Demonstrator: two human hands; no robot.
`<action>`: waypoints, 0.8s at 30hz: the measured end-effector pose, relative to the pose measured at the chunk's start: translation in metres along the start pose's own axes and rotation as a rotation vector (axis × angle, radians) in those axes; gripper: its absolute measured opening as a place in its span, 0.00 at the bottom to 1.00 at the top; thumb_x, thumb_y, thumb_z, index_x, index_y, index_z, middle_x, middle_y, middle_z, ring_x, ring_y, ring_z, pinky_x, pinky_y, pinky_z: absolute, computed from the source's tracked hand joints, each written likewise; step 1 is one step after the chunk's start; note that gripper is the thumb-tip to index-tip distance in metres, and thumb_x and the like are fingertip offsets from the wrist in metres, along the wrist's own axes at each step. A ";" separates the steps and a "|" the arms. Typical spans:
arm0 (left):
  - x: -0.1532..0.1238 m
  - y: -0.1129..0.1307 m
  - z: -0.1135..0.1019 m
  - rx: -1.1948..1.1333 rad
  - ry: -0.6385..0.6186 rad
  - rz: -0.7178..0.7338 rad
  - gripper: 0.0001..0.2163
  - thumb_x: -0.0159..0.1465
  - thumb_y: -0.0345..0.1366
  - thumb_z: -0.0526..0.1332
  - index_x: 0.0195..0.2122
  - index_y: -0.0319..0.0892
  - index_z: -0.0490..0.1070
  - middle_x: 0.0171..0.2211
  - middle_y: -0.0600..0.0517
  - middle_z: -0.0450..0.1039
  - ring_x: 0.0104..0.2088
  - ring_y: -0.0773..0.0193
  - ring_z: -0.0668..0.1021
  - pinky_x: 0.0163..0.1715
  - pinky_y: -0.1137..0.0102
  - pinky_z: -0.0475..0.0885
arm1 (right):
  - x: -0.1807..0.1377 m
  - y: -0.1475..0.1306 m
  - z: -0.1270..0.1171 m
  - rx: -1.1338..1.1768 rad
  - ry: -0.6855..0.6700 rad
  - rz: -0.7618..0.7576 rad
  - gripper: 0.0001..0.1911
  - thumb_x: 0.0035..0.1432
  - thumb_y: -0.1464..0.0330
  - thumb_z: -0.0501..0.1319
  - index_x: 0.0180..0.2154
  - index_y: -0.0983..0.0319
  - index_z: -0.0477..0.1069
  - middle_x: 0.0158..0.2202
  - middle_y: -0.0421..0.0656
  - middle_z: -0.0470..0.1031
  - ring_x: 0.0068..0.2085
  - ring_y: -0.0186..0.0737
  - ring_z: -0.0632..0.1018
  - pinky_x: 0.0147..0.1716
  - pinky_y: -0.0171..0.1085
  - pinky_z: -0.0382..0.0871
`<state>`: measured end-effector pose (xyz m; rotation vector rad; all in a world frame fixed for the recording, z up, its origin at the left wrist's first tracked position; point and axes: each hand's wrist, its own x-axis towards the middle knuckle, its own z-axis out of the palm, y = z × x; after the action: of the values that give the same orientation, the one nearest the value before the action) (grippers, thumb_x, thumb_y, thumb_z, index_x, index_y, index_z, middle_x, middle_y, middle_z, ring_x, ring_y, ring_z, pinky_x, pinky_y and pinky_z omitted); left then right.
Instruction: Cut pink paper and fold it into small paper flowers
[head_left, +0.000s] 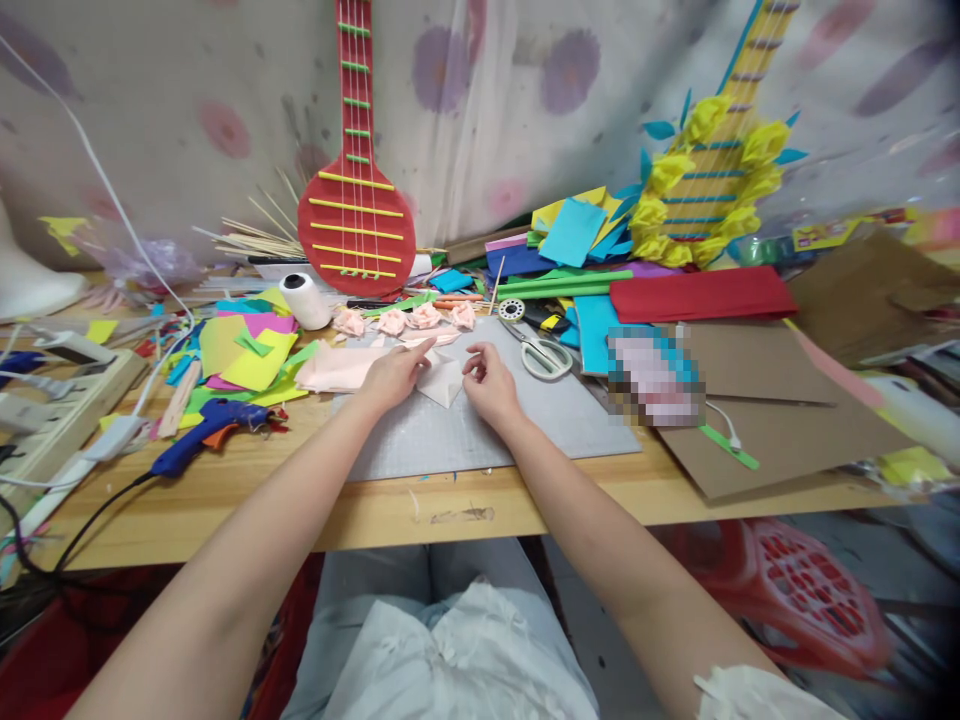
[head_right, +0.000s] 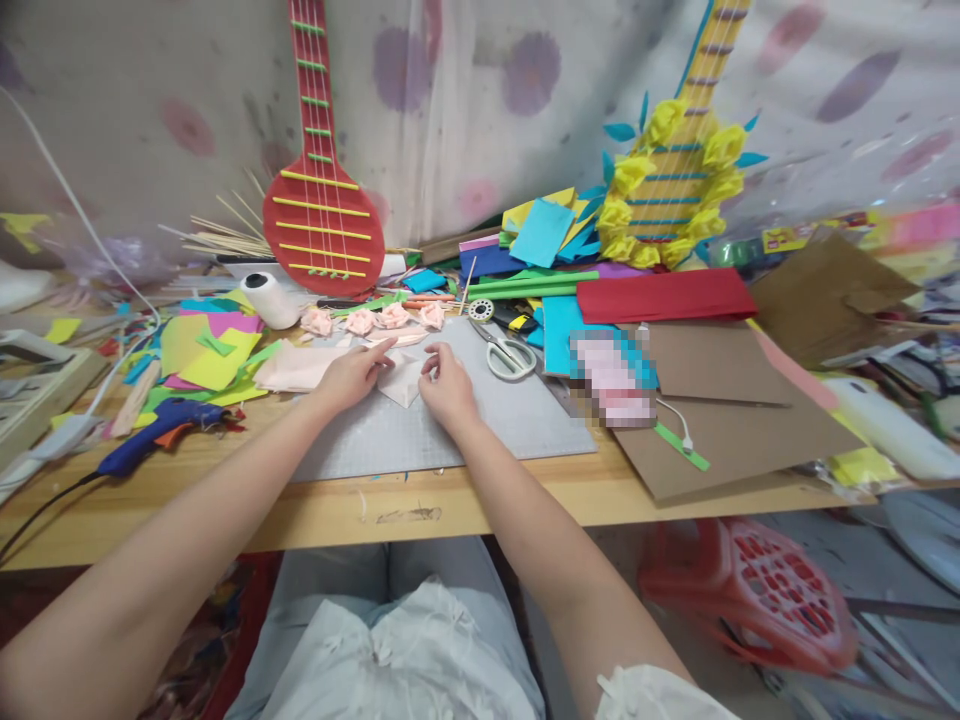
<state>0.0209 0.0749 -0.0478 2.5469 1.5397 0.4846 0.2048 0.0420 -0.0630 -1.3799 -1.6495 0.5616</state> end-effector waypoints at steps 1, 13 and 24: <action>-0.001 0.001 0.000 -0.003 0.000 -0.011 0.27 0.59 0.26 0.49 0.60 0.48 0.51 0.42 0.53 0.73 0.46 0.64 0.71 0.44 0.70 0.66 | -0.002 -0.005 -0.002 -0.039 -0.065 -0.072 0.24 0.44 0.75 0.52 0.46 0.59 0.59 0.31 0.37 0.71 0.30 0.35 0.68 0.34 0.36 0.63; -0.011 0.012 -0.011 0.178 -0.028 -0.077 0.28 0.58 0.27 0.49 0.60 0.49 0.51 0.43 0.49 0.70 0.44 0.60 0.73 0.39 0.69 0.67 | -0.009 -0.019 -0.002 -0.477 -0.274 -0.430 0.28 0.49 0.79 0.51 0.54 0.64 0.59 0.42 0.48 0.71 0.44 0.45 0.65 0.44 0.43 0.60; -0.026 0.024 -0.009 0.077 0.057 -0.132 0.25 0.55 0.28 0.52 0.56 0.43 0.55 0.45 0.47 0.67 0.45 0.59 0.70 0.42 0.67 0.66 | -0.003 -0.002 -0.003 -0.182 -0.177 -0.236 0.27 0.46 0.73 0.55 0.51 0.62 0.58 0.40 0.44 0.68 0.37 0.38 0.68 0.40 0.39 0.64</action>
<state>0.0269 0.0398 -0.0378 2.4856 1.7647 0.4942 0.2063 0.0384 -0.0609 -1.2673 -2.0157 0.4132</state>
